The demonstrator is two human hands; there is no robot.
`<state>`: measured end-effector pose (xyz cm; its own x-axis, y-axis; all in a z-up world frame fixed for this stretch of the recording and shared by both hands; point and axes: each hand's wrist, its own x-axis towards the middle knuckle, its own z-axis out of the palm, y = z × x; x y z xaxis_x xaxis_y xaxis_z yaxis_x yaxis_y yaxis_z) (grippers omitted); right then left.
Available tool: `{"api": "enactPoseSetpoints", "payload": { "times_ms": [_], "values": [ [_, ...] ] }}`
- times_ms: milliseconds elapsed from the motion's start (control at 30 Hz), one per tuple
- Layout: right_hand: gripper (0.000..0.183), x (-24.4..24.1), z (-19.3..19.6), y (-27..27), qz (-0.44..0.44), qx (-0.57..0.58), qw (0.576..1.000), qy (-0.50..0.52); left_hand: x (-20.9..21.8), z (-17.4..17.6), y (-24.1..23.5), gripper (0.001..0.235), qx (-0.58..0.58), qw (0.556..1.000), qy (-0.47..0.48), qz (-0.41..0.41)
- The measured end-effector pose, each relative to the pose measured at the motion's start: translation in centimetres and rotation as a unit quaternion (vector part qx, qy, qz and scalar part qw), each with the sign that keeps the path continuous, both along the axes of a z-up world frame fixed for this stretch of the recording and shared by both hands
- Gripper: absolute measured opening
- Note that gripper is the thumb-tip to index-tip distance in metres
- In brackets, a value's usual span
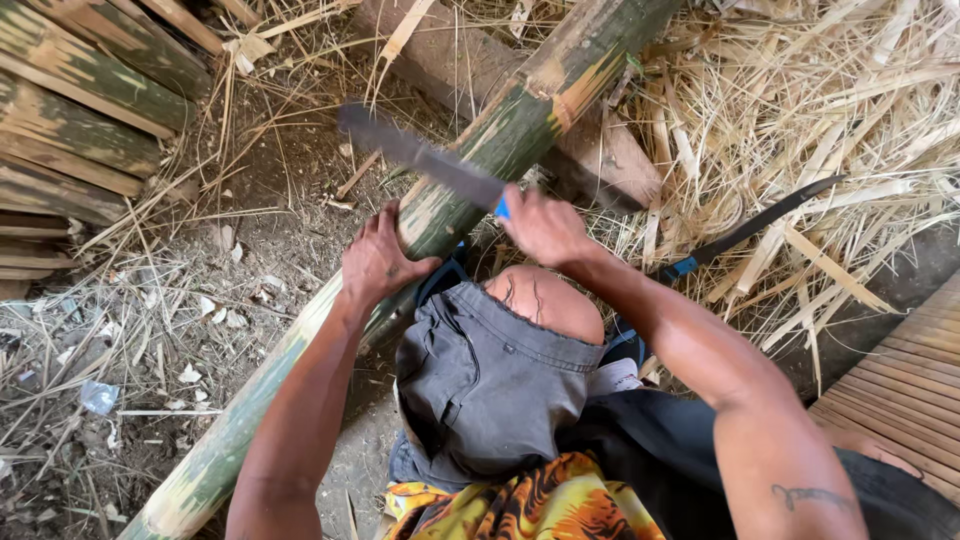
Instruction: The person uses a machete to shave the outer layer off a bamboo pole. They hold the pole with their left hand and repeatedly strike it with the machete in their right hand, removing strips of the green outer skin.
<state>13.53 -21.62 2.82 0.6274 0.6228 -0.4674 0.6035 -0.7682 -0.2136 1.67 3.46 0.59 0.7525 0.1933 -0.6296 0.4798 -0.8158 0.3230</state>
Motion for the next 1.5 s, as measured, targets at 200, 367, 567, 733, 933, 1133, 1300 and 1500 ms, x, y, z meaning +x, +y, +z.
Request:
{"api": "enactPoseSetpoints", "payload": {
  "times_ms": [200, 367, 567, 733, 933, 1133, 1300, 1500],
  "values": [
    [0.028, 7.4, 1.0, -4.0, -0.111, 0.038, 0.980, -0.161, -0.4, -1.9, -0.2, 0.124, 0.037, 0.993, -0.113, -0.026],
    [0.029, 3.5, -0.6, -2.9, -0.036, 0.012, 0.998, -0.058, -0.3, -1.4, 0.2, 0.125, 0.004, 0.998, -0.055, -0.009],
    [0.020, 10.0, 0.5, -7.4, -0.185, 0.081, 0.973, -0.108, -0.4, 0.0, -0.5, 0.119, 0.030, 0.995, -0.096, -0.012],
    [0.027, 7.9, 2.6, -4.1, -0.166, 0.044, 0.982, -0.084, -0.3, 1.3, -0.5, 0.118, 0.014, 0.998, -0.068, 0.008],
    [0.035, 2.3, 0.2, -2.4, 0.131, -0.038, 0.982, -0.134, -1.3, -0.4, -2.1, 0.123, 0.046, 0.994, -0.101, -0.008],
    [0.033, 9.1, 4.3, -4.0, -0.163, -0.004, 0.980, -0.111, -1.5, -0.8, -2.3, 0.125, 0.052, 0.992, -0.114, -0.002],
    [0.033, 1.9, 1.5, -2.5, 0.100, 0.003, 0.989, -0.113, -1.6, -0.3, -2.3, 0.120, 0.040, 0.993, -0.112, -0.007],
    [0.032, 7.8, 2.2, -5.4, -0.112, 0.041, 0.979, -0.168, -1.5, -0.5, -2.4, 0.121, 0.044, 0.990, -0.135, -0.001]
  ]
}}
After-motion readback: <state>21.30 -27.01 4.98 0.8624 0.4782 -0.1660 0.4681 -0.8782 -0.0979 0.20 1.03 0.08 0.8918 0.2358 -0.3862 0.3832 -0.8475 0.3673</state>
